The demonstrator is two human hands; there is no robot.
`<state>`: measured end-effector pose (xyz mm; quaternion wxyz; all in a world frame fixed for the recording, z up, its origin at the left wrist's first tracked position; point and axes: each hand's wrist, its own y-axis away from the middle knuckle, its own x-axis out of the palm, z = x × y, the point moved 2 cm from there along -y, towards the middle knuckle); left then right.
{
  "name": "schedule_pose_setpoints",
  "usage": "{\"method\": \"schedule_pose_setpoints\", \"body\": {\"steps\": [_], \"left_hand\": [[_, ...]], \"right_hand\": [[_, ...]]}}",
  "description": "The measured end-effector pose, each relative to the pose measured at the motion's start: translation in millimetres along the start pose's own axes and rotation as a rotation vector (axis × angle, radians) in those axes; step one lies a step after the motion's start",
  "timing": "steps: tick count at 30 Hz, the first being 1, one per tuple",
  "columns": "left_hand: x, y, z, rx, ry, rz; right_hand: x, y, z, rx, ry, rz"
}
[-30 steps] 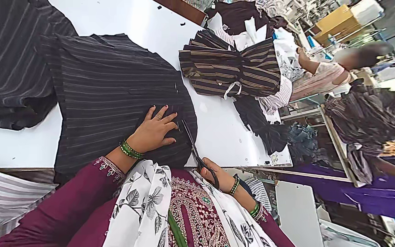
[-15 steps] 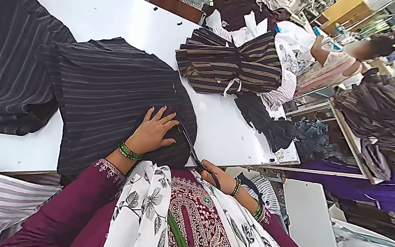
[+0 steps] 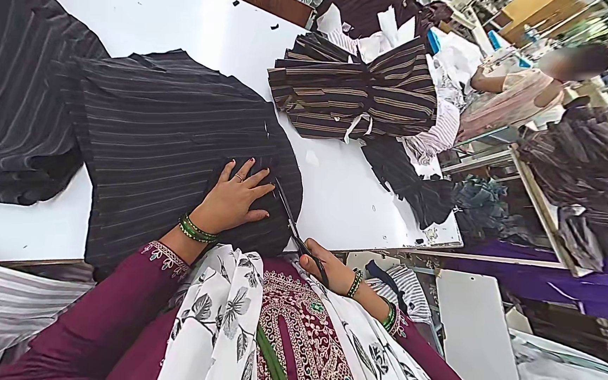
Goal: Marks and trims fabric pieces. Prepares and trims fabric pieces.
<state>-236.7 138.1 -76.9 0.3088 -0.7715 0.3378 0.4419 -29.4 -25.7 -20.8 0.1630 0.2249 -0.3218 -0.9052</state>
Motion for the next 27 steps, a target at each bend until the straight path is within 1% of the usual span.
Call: {"method": "schedule_pose_setpoints", "body": {"steps": [3,9,12,15,18,22,27], "left_hand": [[0.4,0.5,-0.2,0.005,0.005,-0.018],[0.1,0.7,-0.3,0.01,-0.002,-0.033],[0.0,0.5,-0.1,0.007,0.002,-0.016],[0.1,0.1,0.0,0.007,0.006,-0.015],[0.2,0.0,-1.1,0.001,0.024,-0.024],[-0.5,-0.4,-0.2,-0.003,0.018,-0.005],[0.5,-0.2,0.2,-0.004,0.022,0.002]], "right_hand": [[0.3,-0.5,0.2,-0.005,0.014,-0.006],[6.2,-1.6,-6.6,-0.087,-0.018,-0.096],[5.0,0.2,-9.1,-0.069,-0.037,-0.066],[-0.9,1.2,-4.9,-0.004,-0.02,0.001],[-3.3,-2.0,1.6,0.021,-0.068,0.011],[-0.7,-6.3,0.6,-0.034,-0.139,-0.04],[-1.6,-3.1,0.4,-0.068,-0.058,-0.062]]}}
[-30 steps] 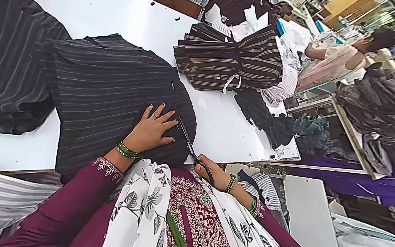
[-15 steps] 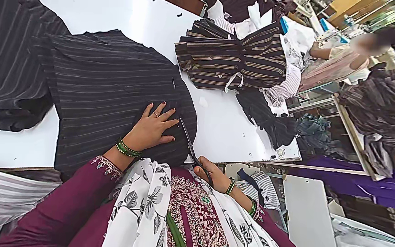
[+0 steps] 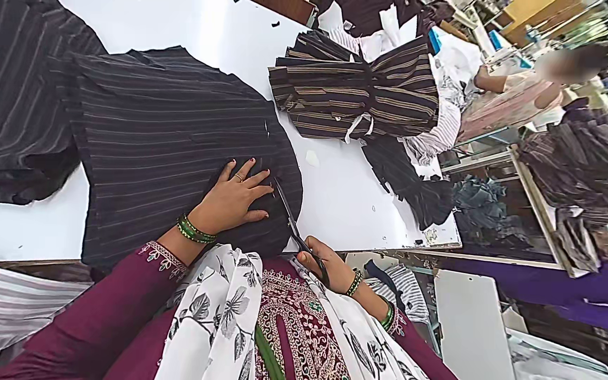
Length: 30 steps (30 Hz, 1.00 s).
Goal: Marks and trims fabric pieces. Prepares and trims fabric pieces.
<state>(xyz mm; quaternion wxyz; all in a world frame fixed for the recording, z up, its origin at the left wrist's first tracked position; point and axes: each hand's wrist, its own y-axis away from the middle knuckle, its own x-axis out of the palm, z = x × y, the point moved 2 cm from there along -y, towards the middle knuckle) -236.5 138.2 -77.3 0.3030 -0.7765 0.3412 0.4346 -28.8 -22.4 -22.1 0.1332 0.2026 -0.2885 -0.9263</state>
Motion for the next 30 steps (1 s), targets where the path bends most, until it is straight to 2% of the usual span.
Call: {"method": "schedule_pose_setpoints", "body": {"steps": [5,13,22,24,26,28,29,30], "left_hand": [[-0.4,0.3,0.1,0.002,0.006,0.001],[-1.2,-0.3,-0.7,0.005,-0.002,0.009],[1.6,0.0,1.3,0.026,0.012,-0.019],[1.2,3.1,0.7,0.079,0.046,-0.088],[-3.9,12.6,-4.0,0.117,0.09,-0.35],[-24.5,26.5,-8.2,-0.074,0.136,-0.576],[-37.0,33.0,-8.3,-0.24,0.222,-0.573],[-49.3,36.8,-7.4,-0.409,0.393,-0.501]], "right_hand": [[-1.6,-1.7,-5.1,-0.027,-0.013,-0.004],[-6.7,-3.7,0.9,0.055,-0.074,0.063],[-3.7,-11.7,0.2,0.007,-0.205,0.006],[-4.0,-10.7,-0.3,0.013,-0.237,-0.013],[-6.5,-8.8,-3.0,0.018,-0.314,-0.063],[-13.2,-8.1,-5.5,-0.018,-0.376,-0.132],[-16.0,-6.9,-7.8,-0.043,-0.406,-0.161],[-18.6,-6.1,-8.7,-0.064,-0.433,-0.183]]}}
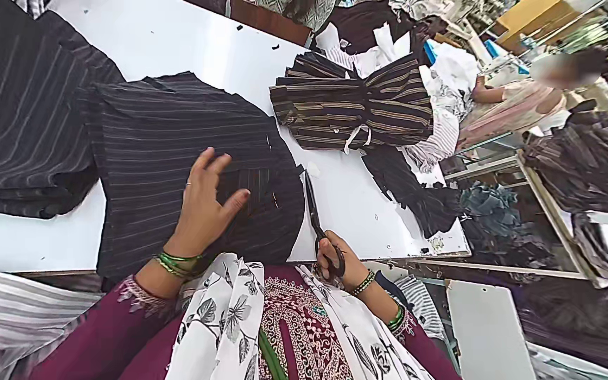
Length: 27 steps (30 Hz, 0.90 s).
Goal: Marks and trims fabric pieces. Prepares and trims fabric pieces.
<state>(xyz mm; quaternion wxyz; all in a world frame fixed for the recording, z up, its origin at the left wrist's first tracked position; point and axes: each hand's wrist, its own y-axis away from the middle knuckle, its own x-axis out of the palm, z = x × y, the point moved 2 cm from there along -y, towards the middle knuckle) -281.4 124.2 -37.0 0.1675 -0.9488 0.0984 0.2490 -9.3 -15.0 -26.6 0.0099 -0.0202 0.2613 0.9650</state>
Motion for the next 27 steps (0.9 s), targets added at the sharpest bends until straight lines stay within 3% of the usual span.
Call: {"method": "schedule_pose_setpoints", "body": {"steps": [2,3,5,8,10,12,18,27], "left_hand": [[-11.6,-5.3,-10.2,-0.358,0.405,0.208],[-11.9,-9.2,-17.0,-0.455,0.57,0.322],[-2.7,-25.7,-28.7,-0.389,0.639,0.475],[20.4,-62.0,-26.3,0.022,0.036,0.409],[45.3,-87.1,-12.0,0.107,-0.287,0.421],[65.8,-102.2,4.7,0.088,-0.494,0.491],[75.2,-105.3,20.1,0.05,-0.582,0.596],[69.9,-101.5,11.9,0.04,-0.525,0.648]], "right_hand": [[-3.8,-0.7,2.4,-0.027,-0.04,-0.017],[-4.3,-3.0,5.4,-0.031,-0.049,-0.013],[-2.4,-11.9,13.0,-0.024,-0.048,0.043],[3.7,-25.9,21.2,0.044,0.017,0.166],[5.7,-36.8,27.1,0.091,0.062,0.22],[4.8,-45.5,31.2,0.148,0.091,0.252],[-3.5,-55.3,36.6,0.2,0.149,0.321],[7.6,-79.1,61.1,0.24,0.206,0.226]]}}
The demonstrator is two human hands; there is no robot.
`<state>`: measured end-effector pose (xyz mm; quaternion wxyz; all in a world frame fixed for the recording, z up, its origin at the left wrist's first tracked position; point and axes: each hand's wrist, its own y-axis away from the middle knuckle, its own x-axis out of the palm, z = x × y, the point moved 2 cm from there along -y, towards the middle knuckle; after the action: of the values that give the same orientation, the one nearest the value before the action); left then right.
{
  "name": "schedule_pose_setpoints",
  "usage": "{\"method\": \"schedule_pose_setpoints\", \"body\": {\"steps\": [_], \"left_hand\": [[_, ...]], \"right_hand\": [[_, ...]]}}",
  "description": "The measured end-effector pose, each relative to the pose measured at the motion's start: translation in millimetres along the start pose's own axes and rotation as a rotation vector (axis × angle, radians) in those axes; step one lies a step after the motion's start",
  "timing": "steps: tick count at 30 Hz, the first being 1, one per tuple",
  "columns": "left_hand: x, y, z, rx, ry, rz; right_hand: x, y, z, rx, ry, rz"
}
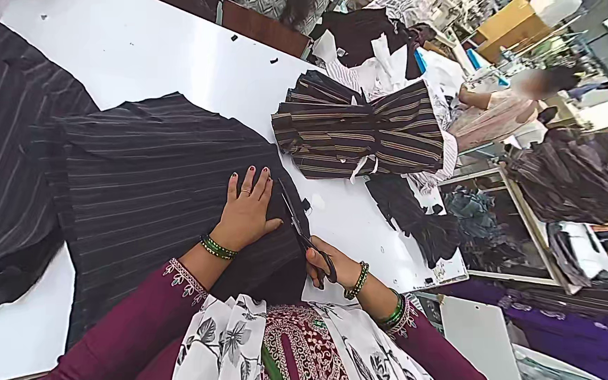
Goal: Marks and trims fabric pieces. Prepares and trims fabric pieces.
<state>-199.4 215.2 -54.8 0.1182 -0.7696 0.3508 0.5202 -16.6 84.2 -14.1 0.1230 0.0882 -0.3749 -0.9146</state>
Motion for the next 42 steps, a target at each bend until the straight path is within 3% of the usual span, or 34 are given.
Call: {"method": "schedule_pose_setpoints", "body": {"steps": [7,25,34,42], "left_hand": [[-0.7,0.1,-7.2,-0.021,-0.011,0.105],[2.7,-1.8,-5.6,-0.035,-0.01,0.052],[-3.7,-0.7,-9.2,-0.062,-0.028,0.155],[-0.9,-0.8,-8.3,-0.057,-0.036,0.108]], "right_hand": [[-6.9,3.7,-6.1,0.002,0.019,0.003],[7.5,5.9,-9.6,0.011,0.03,-0.05],[18.8,5.8,-16.6,-0.032,-0.022,-0.079],[6.8,8.7,-16.6,0.0,-0.019,0.045]]}}
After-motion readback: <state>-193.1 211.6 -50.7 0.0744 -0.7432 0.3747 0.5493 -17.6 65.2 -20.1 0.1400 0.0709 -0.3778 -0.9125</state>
